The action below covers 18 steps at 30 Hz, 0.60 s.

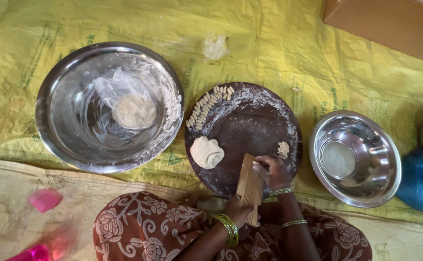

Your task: The person sits on the floor and uses a wooden tool to press and cut small pieces of dough from a larger lump on a round board. They roll the pieces into balls and place them on the board.

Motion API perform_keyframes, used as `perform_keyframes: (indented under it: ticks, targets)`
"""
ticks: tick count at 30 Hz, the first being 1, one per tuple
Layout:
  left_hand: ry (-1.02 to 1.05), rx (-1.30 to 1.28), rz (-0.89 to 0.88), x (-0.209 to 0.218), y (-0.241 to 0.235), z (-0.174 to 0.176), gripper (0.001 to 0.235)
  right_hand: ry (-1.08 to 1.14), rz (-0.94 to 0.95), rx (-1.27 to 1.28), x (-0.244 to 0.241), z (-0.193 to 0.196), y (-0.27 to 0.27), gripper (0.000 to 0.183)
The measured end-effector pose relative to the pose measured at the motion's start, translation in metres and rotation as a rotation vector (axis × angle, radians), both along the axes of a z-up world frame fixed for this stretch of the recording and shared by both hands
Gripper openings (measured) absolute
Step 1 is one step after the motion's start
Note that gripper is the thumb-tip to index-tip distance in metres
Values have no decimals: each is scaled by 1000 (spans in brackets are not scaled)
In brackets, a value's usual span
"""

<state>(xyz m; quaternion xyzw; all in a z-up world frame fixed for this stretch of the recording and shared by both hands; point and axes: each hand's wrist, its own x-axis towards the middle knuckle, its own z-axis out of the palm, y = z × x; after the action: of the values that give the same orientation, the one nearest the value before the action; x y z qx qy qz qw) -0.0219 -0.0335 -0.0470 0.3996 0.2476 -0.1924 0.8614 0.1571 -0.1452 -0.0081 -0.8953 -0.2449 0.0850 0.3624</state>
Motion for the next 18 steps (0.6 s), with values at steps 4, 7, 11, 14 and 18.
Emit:
perform_keyframes:
  ticks: [4,7,11,14,18]
  targets:
    - [-44,125,-33,-1,3,13,29,-20,-120,-93,7,-7,-3,24]
    - [110,469,-239,1,7,27,33,103,-332,-108,39,-8,-18,21]
    - [32,349,-197,4,13,34,25,14,-251,147,74,-3,-38,21]
    - [18,317,-152,7,10,30,26,121,-148,-161,69,-4,-32,24]
    - [7,345,-124,5,4,20,26,35,5,-45,34,-14,-8,36]
